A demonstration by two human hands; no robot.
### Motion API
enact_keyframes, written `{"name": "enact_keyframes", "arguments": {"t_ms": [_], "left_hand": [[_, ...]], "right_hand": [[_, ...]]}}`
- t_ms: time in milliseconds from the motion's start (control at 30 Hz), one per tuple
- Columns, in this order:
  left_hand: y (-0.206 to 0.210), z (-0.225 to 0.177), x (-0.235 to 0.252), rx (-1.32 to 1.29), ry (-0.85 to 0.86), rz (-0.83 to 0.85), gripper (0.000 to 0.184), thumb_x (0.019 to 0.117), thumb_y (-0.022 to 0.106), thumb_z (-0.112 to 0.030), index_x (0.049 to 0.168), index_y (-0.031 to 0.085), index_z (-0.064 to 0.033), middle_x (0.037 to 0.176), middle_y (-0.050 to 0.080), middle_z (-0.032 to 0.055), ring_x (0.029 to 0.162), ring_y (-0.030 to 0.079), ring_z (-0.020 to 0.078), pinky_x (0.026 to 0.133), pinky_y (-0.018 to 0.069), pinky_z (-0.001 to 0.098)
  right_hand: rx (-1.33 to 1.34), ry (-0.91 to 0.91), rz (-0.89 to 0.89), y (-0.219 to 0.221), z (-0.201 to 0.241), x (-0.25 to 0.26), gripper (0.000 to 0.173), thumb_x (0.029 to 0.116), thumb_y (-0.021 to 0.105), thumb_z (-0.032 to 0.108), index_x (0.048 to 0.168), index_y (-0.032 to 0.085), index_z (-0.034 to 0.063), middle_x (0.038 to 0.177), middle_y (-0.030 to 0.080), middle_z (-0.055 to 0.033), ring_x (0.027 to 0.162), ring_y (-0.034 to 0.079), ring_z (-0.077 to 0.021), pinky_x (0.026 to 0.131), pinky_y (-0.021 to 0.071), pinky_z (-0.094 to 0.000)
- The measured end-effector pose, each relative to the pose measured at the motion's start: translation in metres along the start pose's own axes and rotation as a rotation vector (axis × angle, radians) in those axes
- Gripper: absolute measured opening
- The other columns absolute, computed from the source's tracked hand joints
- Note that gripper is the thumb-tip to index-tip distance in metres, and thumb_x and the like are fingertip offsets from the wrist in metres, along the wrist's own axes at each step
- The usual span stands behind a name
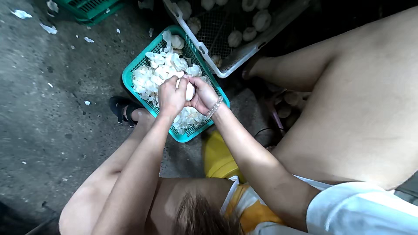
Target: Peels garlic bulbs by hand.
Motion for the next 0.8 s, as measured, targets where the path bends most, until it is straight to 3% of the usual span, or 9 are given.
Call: {"name": "enact_keyframes", "arguments": {"t_ms": [233, 367, 433, 500, 567, 633, 700, 767, 800], "left_hand": [[0.006, -0.005, -0.009, 0.024, 0.196, -0.168, 0.038, 0.1044, 0.043, -0.015, 0.083, 0.064, 0.0084, 0.087, 0.063, 0.019, 0.088, 0.062, 0.0264, 0.082, 0.0459, 0.0447], [0.009, -0.007, -0.007, -0.024, 0.271, -0.138, 0.038, 0.1035, 0.042, -0.009, 0.074, 0.06, 0.0062, 0.075, 0.059, 0.013, 0.075, 0.057, 0.0181, 0.074, 0.045, 0.036], [0.0, -0.011, -0.001, -0.051, 0.128, 0.024, 0.04, 0.1102, 0.041, -0.016, 0.077, 0.055, 0.0003, 0.07, 0.046, 0.0047, 0.067, 0.047, 0.0133, 0.068, 0.0406, 0.034], [-0.003, -0.011, 0.005, -0.143, -0.022, 0.137, 0.041, 0.1137, 0.037, -0.025, 0.087, 0.058, -0.0017, 0.073, 0.048, 0.0028, 0.062, 0.045, 0.0102, 0.062, 0.0404, 0.0302], [-0.006, -0.016, 0.003, -0.232, -0.095, 0.251, 0.05, 0.1146, 0.028, -0.034, 0.12, 0.065, -0.001, 0.096, 0.062, 0.0079, 0.067, 0.054, 0.0091, 0.063, 0.0464, 0.0271], [-0.007, -0.024, -0.002, -0.204, -0.074, 0.358, 0.043, 0.113, 0.038, -0.033, 0.137, 0.06, -0.005, 0.111, 0.063, 0.0116, 0.075, 0.055, 0.0127, 0.067, 0.0467, 0.0306], [0.0, -0.024, -0.004, -0.196, -0.03, 0.335, 0.031, 0.1062, 0.059, -0.025, 0.131, 0.066, -0.0071, 0.108, 0.065, 0.0097, 0.072, 0.056, 0.0111, 0.063, 0.0474, 0.0282], [0.004, -0.022, -0.004, -0.239, -0.008, 0.295, 0.024, 0.1036, 0.063, -0.018, 0.123, 0.07, -0.0061, 0.101, 0.067, 0.0072, 0.064, 0.057, 0.0065, 0.057, 0.0481, 0.0232], [0.006, -0.021, -0.003, -0.251, 0.007, 0.268, 0.019, 0.1035, 0.063, -0.015, 0.117, 0.071, -0.0048, 0.097, 0.067, 0.0056, 0.064, 0.057, 0.0044, 0.057, 0.0486, 0.0212]], "right_hand": [[0.258, -0.092, -0.123, 0.014, -0.003, -0.011, 0.016, 0.1099, 0.039, 0.016, 0.117, 0.052, 0.0079, 0.096, 0.061, -0.0066, 0.082, 0.064, -0.0151, 0.07, 0.0556, -0.0314], [0.188, -0.085, -0.224, 0.009, -0.006, -0.008, 0.023, 0.1082, 0.049, 0.027, 0.116, 0.057, 0.0073, 0.093, 0.064, -0.0073, 0.078, 0.065, -0.015, 0.066, 0.0558, -0.0306], [-0.024, -0.134, -0.195, -0.001, -0.004, -0.003, 0.05, 0.1104, 0.032, 0.047, 0.123, 0.059, 0.0071, 0.093, 0.065, -0.0072, 0.074, 0.063, -0.0145, 0.062, 0.0531, -0.0302], [-0.226, -0.257, -0.205, -0.011, -0.002, 0.004, 0.053, 0.1121, 0.023, 0.044, 0.122, 0.055, 0.0031, 0.098, 0.062, -0.0081, 0.081, 0.061, -0.0135, 0.072, 0.0534, -0.0312], [-0.375, -0.398, -0.268, -0.019, -0.001, 0.008, 0.045, 0.1131, 0.028, 0.032, 0.124, 0.054, -0.0026, 0.108, 0.06, -0.0126, 0.095, 0.059, -0.0138, 0.086, 0.0501, -0.0331], [-0.477, -0.466, -0.331, -0.023, -0.003, 0.008, 0.047, 0.1132, 0.024, 0.031, 0.133, 0.049, -0.0037, 0.112, 0.061, -0.0164, 0.101, 0.061, -0.0164, 0.091, 0.0501, -0.0355], [-0.479, -0.508, -0.39, -0.026, -0.008, 0.007, 0.049, 0.1127, 0.024, 0.03, 0.143, 0.041, -0.0039, 0.11, 0.059, -0.0158, 0.098, 0.06, -0.0158, 0.089, 0.0505, -0.0336], [-0.382, -0.553, -0.401, -0.03, -0.009, 0.007, 0.046, 0.1108, 0.038, 0.025, 0.147, 0.035, -0.0035, 0.111, 0.059, -0.0134, 0.095, 0.06, -0.0112, 0.088, 0.0511, -0.0287], [-0.273, -0.58, -0.385, -0.033, -0.01, 0.01, 0.049, 0.107, 0.049, 0.019, 0.147, 0.032, -0.0041, 0.098, 0.058, -0.0082, 0.083, 0.06, -0.0075, 0.081, 0.0527, -0.0259]]}}
Point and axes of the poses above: each hand's wrist, its own x-axis towards the middle knuckle, its own y-axis out of the palm, z = x × y, the point moved 1 cm from there along x, towards the middle knuckle
